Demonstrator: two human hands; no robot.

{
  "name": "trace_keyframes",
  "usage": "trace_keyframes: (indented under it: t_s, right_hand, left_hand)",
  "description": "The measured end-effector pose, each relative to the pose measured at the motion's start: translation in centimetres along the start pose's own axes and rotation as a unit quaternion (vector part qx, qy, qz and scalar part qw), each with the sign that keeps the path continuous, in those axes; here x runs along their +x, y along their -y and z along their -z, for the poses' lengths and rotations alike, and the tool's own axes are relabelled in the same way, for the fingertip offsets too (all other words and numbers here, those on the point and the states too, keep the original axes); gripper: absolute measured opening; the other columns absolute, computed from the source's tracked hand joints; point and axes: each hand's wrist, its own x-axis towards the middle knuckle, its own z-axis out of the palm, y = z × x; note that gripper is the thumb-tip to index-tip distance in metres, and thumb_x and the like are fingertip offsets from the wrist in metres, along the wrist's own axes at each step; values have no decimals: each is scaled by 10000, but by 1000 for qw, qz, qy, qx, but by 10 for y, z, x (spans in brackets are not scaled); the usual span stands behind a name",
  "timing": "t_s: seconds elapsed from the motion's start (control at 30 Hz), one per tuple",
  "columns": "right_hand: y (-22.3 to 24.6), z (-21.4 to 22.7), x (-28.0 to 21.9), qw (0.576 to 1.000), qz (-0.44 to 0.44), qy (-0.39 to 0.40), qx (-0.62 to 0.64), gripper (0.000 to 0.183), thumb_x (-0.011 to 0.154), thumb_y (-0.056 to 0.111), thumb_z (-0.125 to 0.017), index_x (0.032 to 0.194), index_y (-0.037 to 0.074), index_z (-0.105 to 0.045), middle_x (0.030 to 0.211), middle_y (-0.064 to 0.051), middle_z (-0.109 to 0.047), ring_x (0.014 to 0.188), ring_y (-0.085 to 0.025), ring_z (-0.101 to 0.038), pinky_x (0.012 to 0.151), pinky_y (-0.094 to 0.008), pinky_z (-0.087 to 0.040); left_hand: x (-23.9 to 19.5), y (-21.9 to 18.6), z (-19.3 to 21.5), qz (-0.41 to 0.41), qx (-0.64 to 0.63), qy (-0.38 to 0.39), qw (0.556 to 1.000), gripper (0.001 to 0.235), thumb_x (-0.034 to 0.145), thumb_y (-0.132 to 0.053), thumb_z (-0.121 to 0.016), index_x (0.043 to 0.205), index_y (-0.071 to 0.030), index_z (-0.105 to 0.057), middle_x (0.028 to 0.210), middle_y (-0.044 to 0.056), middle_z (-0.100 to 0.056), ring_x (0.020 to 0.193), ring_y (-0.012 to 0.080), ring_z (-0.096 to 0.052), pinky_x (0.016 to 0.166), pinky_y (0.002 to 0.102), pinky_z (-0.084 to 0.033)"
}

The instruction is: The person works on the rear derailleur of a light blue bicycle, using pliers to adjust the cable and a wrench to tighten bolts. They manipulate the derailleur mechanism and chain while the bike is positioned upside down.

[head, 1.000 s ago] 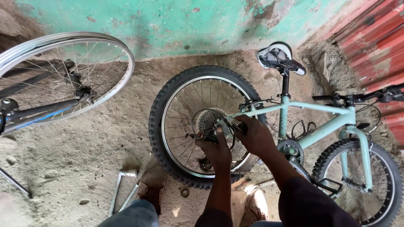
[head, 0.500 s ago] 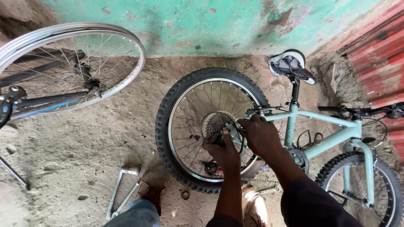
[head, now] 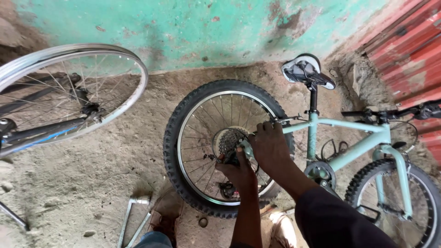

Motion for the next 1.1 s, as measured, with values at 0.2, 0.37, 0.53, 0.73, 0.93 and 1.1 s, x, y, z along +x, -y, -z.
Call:
trace_keyframes:
  t_s: [0.2,0.37,0.53,0.73,0.93,1.1]
  right_hand:
    - [-19,-44,7,997,29,10,77,225,986,373,-590,979,233,-767,843,-100,-696,749,-259,-706,617,-406,-535]
    - [-6,-81,-5,983,-16,5,182,357,1052,423,-496,1123,143,-705,747,-147,-684,652,-312,-732,536,-399,-584]
    - [7,-125,14,944,-128,64,296,433,1064,460,-396,1074,101,-639,714,-142,-680,638,-323,-738,527,-411,-599]
    - [-15,-58,29,911,-145,231,309,758,839,457,-741,1223,-111,-417,944,-347,-684,866,-491,-742,679,-562,-635]
    - [-13,-60,33,965,-94,126,208,363,843,257,-677,1094,8,-592,798,-164,-678,753,-397,-756,578,-498,-631]
    - [-15,9,24,973,-72,10,218,188,848,57,-663,1024,-7,-686,986,-233,-654,833,-428,-743,619,-503,-632]
  left_hand:
    - [3,5,-8,-28,14,-21,999,758,963,-468,-735,1405,-47,-285,1260,236,-482,1169,405,-586,986,562,-522]
    - [-2,-1,-8,-31,18,-30,999,712,975,-445,-735,1386,-51,-307,1211,242,-508,1143,391,-596,980,550,-515]
    - [-1,3,-7,-29,47,-43,998,684,956,-300,-791,1371,-12,-331,1163,236,-532,1101,369,-604,977,516,-504]
    - [-5,-2,-12,-33,12,-37,999,678,965,-375,-767,1382,-56,-338,1243,263,-506,1223,436,-561,1064,574,-438]
    - [-6,-8,-2,-21,29,-31,999,676,995,-430,-712,1397,-55,-319,1274,260,-493,1262,439,-551,1083,596,-431]
    - [-5,-3,24,17,177,64,982,952,789,-483,-899,1442,-112,-313,1372,283,-522,1322,463,-572,1098,559,-522]
